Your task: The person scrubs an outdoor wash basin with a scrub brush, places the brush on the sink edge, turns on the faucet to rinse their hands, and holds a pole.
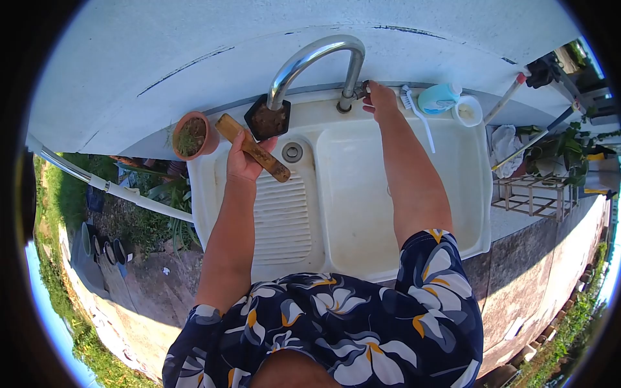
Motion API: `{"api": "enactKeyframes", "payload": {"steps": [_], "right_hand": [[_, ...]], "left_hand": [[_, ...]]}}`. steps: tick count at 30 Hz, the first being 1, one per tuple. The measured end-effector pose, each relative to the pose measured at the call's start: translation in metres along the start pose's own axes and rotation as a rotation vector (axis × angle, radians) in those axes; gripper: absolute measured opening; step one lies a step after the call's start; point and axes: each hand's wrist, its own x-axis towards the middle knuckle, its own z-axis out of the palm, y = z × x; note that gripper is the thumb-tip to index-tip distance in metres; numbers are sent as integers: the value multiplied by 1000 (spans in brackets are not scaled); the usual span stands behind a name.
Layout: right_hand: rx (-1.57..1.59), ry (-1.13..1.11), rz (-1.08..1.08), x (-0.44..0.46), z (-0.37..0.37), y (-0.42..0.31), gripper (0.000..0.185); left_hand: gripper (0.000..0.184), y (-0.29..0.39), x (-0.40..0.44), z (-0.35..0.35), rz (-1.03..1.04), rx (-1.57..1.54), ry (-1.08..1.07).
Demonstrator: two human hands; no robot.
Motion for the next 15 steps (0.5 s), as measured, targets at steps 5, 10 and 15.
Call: {"api": "enactKeyframes", "payload": {"steps": [5, 10, 15], "right_hand": [[35, 86, 36, -25, 10, -20, 45], [-196, 65, -18, -9, 17, -18, 37], [-36, 24, -95, -3, 12, 0, 33]], "left_hand": [[23, 2, -1, -9, -22, 26, -42], [23, 1, 1, -16, -4, -30, -75], [26, 3, 3, -19, 15, -33, -72]]}}
